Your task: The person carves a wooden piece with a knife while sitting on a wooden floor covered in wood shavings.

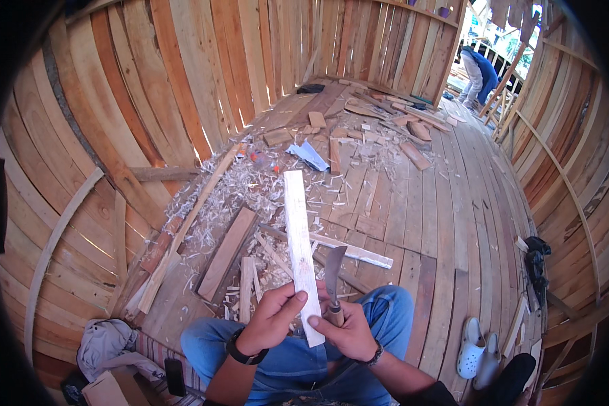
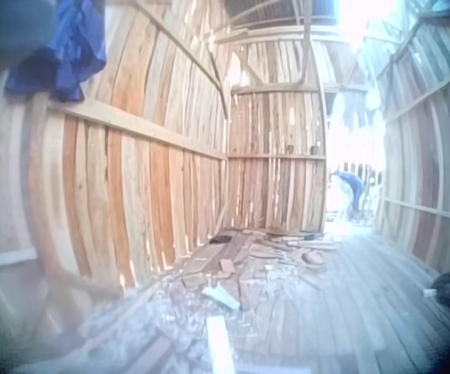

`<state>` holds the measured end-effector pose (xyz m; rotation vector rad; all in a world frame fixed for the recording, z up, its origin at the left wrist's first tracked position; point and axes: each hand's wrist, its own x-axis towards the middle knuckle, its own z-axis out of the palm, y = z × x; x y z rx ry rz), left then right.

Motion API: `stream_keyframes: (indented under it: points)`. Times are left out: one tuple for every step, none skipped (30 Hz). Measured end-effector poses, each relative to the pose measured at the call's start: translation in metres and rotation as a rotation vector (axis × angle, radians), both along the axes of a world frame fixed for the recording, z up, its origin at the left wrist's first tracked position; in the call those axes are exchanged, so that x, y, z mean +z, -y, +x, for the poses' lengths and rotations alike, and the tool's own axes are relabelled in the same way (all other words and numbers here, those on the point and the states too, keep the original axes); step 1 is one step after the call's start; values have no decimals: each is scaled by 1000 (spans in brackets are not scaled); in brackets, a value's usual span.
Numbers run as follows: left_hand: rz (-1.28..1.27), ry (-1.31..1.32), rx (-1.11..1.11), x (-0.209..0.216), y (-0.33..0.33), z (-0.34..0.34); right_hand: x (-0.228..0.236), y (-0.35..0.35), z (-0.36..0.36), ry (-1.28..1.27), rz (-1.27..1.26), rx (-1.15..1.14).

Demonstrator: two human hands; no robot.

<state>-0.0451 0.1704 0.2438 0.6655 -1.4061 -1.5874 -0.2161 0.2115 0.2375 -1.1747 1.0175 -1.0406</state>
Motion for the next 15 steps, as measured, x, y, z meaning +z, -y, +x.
stream_keyframes:
  points:
    - [18, -36, 15, -1, 1, -1, -1, 1, 1, -12, -64, -45]
    - [36, -72, 30, -1, 2, -1, -3, 2, 2, -25, -128, -90]
    - [24, -22, 56, -2, 3, 0, -6, 4, 2, -37, -191, -136]
    - [11, 25, 78, -3, 5, 2, -9, 7, -1, -110, -243, -185]
    - [-2, 71, 101, -4, 6, 3, -12, 12, -9, -183, -294, -235]
    - [1, 64, 97, -5, 9, 3, -12, 15, -17, -257, -345, -285]
    - [60, 36, 98, -4, 9, 2, -9, 17, -23, -344, -369, -300]
    - [120, 7, 99, -3, 9, 1, -5, 21, -30, -432, -393, -316]
    - [179, -22, 98, -2, 9, -1, 0, 25, -34, -520, -416, -332]
    - [163, -13, 98, -1, 9, -1, 12, 27, -34, -693, -464, -349]
    - [160, 10, 103, -2, 9, -1, 16, 27, -34, -784, -486, -325]
    - [156, 32, 107, -5, 10, -1, 19, 27, -35, -875, -506, -301]
    - [151, 55, 111, -6, 10, -2, 21, 28, -36, -966, -528, -277]
    - [147, 74, 113, -6, 10, -2, 21, 30, -36, -1004, -599, -267]
    - [143, 95, 115, -7, 10, -3, 20, 31, -34, -1041, -670, -257]
